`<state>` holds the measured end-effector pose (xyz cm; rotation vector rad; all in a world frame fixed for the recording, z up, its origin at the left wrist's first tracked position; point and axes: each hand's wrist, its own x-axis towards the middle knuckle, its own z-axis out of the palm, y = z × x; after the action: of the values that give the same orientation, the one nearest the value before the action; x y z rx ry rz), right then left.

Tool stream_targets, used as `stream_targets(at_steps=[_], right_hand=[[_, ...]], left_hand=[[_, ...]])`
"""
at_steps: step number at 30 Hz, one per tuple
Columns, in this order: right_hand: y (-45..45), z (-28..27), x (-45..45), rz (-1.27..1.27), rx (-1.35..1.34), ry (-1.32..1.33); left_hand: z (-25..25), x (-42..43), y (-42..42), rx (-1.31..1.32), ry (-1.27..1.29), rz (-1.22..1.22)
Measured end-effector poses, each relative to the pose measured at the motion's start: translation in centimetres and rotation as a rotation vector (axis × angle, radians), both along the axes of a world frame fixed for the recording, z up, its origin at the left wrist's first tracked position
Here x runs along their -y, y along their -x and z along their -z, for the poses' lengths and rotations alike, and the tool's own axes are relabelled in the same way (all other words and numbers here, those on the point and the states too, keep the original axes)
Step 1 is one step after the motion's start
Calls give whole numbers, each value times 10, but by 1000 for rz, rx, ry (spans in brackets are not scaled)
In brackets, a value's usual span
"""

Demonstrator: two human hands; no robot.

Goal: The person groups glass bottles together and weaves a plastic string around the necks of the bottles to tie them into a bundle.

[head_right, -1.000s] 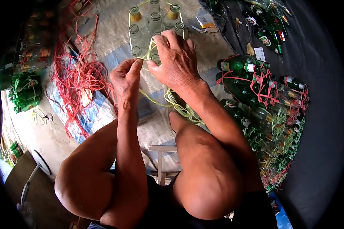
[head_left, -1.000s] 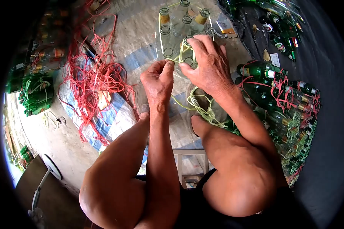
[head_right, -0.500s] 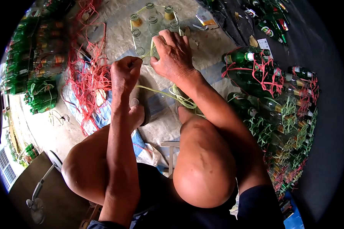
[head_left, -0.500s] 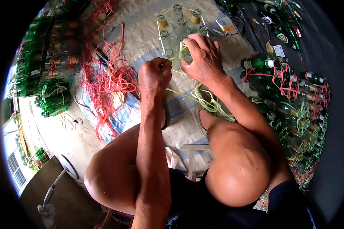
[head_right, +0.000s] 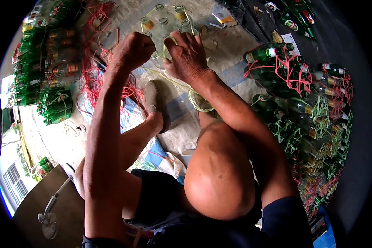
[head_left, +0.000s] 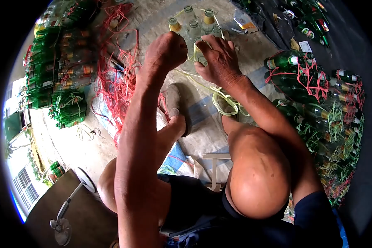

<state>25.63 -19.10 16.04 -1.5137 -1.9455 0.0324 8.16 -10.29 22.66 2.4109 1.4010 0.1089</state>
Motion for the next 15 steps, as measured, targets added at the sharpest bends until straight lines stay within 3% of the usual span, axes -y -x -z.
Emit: stream_targets(at_steps=[2, 7, 15], right_hand=[[-1, 1, -1, -6, 11, -14], [0, -3, 0, -3, 10, 33], [0, -2, -1, -8, 2, 35]], left_hand=[[-3, -9, -2, -91, 3, 32], [20, -34, 12, 58, 101, 162], [35, -46, 32, 134, 305, 120]])
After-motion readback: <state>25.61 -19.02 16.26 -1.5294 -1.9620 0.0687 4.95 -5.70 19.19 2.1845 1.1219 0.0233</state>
